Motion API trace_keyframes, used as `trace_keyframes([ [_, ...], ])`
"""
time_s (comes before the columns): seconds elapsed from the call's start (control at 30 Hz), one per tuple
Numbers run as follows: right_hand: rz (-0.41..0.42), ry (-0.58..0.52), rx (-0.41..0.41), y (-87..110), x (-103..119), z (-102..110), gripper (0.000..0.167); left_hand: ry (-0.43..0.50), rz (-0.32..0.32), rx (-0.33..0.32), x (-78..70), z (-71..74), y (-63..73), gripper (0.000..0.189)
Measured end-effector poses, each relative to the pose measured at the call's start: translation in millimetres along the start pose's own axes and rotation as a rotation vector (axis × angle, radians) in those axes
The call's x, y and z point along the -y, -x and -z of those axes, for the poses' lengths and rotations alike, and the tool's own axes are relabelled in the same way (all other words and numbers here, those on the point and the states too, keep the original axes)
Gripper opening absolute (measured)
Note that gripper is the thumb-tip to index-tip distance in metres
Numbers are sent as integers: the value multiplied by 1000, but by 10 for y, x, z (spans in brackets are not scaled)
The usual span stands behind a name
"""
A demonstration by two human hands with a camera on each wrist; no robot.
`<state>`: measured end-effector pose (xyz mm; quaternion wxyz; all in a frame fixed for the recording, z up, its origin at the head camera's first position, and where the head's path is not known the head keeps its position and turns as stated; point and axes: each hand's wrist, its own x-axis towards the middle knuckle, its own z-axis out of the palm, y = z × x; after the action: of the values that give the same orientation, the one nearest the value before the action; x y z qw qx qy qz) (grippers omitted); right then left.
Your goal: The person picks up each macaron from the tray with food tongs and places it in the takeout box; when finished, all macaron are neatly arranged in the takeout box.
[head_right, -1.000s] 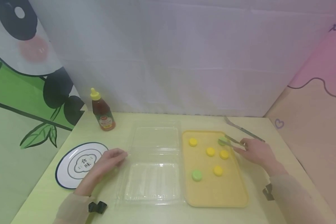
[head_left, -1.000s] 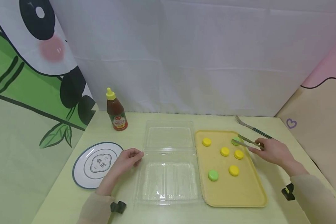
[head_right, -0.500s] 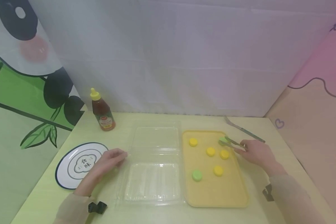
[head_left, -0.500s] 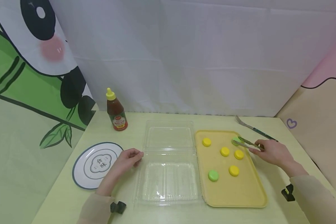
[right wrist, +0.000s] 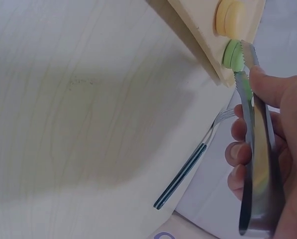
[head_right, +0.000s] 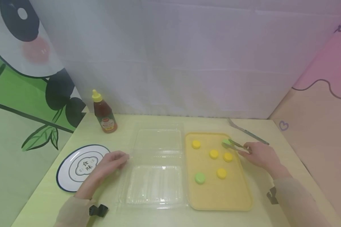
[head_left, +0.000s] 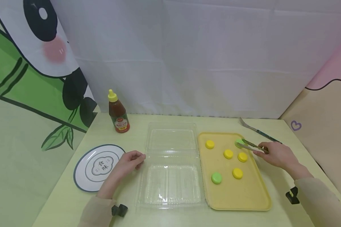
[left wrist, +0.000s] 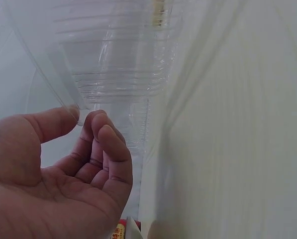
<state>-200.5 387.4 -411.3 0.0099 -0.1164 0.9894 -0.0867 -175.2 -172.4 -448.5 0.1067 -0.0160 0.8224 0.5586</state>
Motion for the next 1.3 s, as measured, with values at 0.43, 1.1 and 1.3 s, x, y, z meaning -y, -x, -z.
trace_keyframes([
  [0.43,26,16,-8,-4,28,61,34,4,-2,24,24,18,-5,23],
  [1.1,149,57,-119,-91,349,347,29,35,-15,42,10,34,33,25],
  [1.3,186,63,-138,-121,532,426,29,25,-26,39,12,25,24,24],
])
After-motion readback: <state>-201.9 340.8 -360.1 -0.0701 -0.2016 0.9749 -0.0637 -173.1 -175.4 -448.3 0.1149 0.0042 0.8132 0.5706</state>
